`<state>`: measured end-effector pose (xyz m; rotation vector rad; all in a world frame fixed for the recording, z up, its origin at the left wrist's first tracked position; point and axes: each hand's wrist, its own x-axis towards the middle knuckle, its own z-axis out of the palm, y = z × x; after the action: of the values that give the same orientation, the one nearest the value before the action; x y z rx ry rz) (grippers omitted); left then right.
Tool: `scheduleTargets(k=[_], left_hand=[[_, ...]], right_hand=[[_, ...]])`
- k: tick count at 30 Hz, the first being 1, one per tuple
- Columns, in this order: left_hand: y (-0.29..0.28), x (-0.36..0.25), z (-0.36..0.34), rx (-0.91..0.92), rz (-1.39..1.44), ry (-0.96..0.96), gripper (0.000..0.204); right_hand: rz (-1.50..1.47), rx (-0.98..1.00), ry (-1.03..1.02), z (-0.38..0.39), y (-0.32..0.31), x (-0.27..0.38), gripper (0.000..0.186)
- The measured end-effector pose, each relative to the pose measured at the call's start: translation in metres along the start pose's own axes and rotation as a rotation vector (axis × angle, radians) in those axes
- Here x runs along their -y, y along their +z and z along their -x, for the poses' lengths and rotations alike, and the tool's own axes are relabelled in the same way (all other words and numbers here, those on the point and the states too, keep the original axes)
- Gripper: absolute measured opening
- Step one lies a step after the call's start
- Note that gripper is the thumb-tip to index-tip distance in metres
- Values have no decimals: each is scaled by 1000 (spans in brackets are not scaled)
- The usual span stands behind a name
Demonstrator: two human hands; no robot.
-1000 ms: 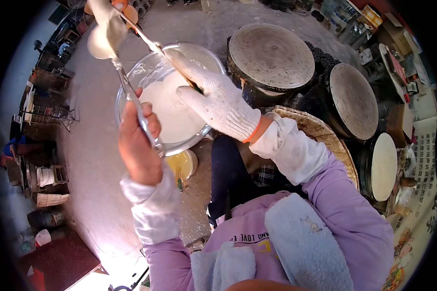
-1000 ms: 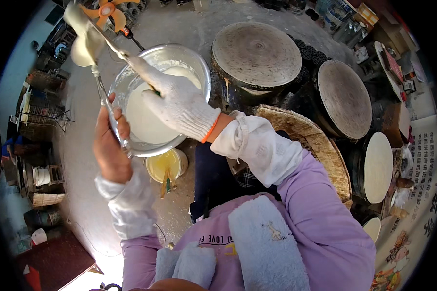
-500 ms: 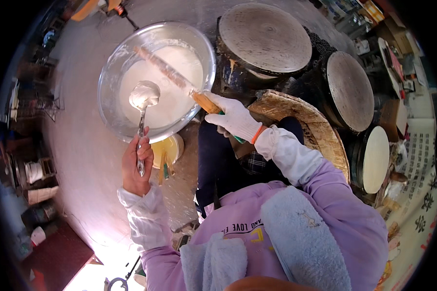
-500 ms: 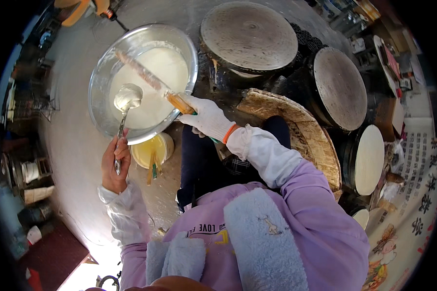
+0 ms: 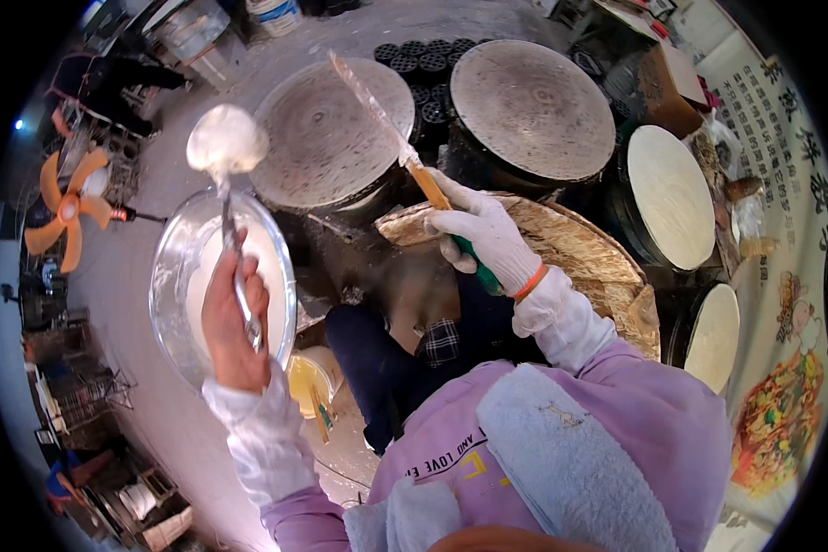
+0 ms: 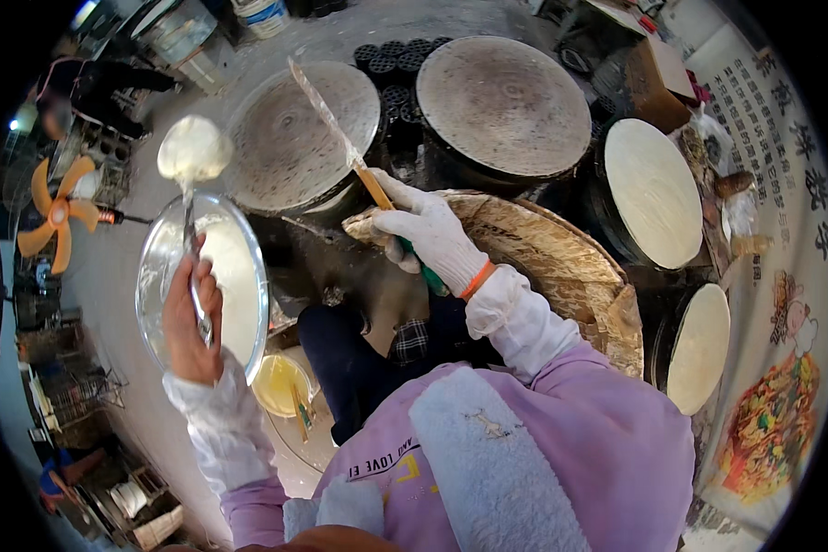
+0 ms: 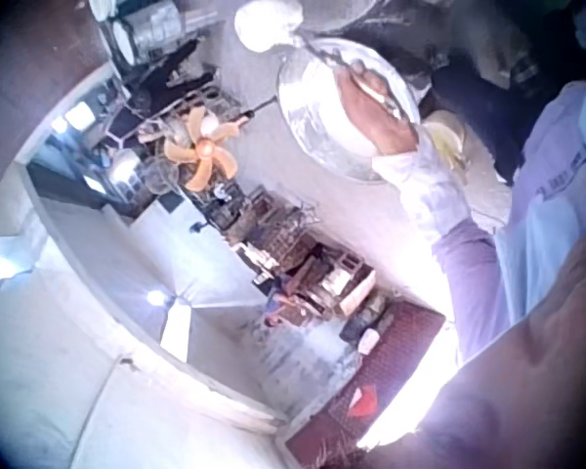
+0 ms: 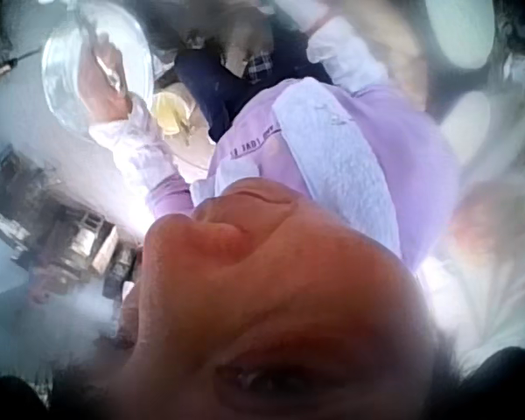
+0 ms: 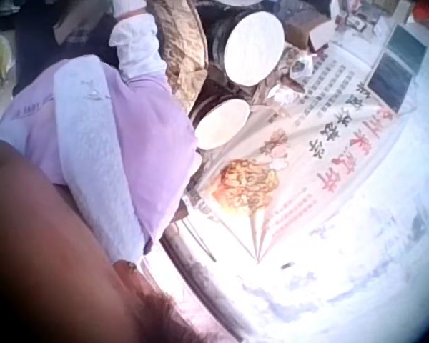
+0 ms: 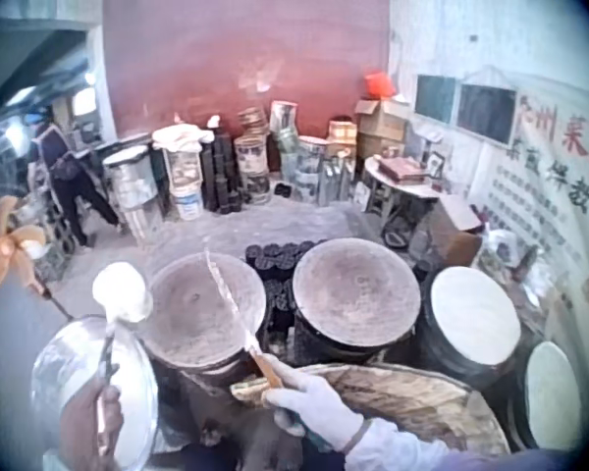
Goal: The person scoops batter from a large metal bowl and pours it onto several hot circular griddles. They use a wooden spreader to distribute the batter into thin, round crepes. The person flips the crepes and stacks the finished ones on a nearby surface.
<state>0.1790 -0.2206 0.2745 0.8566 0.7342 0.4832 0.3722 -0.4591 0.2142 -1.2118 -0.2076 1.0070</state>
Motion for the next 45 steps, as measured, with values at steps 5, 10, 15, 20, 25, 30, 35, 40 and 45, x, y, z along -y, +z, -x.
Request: scheduleTargets(k=[5,10,15,20,25,30,35,40,45], left_hand=[[73,61,-100,64,-310,76,29],[59,154,-209,-186,-1127,572,39],[7,173,-247,-342,-1785,531,61],[41,113,-243,-383,-1560,881,57],[50,27,-241,-554,-1410,1002,49],[-3,7,-216,-175,-872,491,23],[-24,44,-155,-131,-102,-157,16],[-90,71,-53,-348,102,-154,30],[-192,151,22,-572,111,-260,36]], right_hand=[[75,-55,-85,-15,-15,6,57],[81,-71,-65,-69,-16,-21,57],[-58,-274,-225,-98,-3,-33,56],[79,-258,-12,-149,23,-69,56],[-97,-329,-88,-154,1,-82,57],[-19,-297,-17,-181,16,-58,57],[396,-277,-212,-253,34,-43,55],[823,-283,-475,-214,-16,-54,51],[1334,-527,-188,-155,-63,-62,53]])
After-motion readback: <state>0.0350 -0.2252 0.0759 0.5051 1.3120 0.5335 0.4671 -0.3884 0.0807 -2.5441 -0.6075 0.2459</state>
